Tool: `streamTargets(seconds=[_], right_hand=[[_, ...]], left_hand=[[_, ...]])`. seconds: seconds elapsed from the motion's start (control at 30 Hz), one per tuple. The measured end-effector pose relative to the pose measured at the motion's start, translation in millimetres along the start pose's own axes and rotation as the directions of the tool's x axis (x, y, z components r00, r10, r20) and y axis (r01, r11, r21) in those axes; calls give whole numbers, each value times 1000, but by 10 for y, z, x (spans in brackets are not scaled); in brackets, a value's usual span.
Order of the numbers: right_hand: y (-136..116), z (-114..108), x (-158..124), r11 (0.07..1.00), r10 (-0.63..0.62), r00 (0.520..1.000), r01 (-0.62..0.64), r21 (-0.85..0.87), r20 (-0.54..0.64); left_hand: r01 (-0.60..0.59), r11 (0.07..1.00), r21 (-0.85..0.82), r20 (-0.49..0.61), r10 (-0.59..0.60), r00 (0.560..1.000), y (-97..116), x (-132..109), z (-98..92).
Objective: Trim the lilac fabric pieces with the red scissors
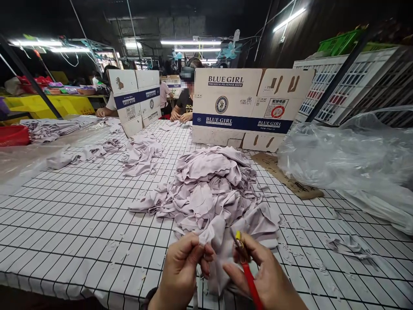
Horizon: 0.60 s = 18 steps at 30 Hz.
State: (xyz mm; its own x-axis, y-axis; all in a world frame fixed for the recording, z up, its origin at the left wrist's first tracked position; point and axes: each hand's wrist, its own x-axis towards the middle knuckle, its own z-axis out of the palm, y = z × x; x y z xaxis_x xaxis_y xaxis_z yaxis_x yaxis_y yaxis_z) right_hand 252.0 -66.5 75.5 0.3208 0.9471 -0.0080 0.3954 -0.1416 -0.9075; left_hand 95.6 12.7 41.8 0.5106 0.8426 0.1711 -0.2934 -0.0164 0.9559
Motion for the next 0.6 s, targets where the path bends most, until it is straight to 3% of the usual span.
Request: streamTargets(seconds=[0.1,0.27,0.6], right_hand=[[-83,-129,-95,971,24,999,-18,-240,23],[-131,-96,-140,916,77,995,-44,-398,67],[-134,-41,-151,876,-7,997,41,-480,72]], left_hand=[[-94,983,159,50,87,995,-10,-7,-24],[-180,918,352,101,153,983,-30,-12,-26],[-85,952,296,145,43,989,20,-46,-1]])
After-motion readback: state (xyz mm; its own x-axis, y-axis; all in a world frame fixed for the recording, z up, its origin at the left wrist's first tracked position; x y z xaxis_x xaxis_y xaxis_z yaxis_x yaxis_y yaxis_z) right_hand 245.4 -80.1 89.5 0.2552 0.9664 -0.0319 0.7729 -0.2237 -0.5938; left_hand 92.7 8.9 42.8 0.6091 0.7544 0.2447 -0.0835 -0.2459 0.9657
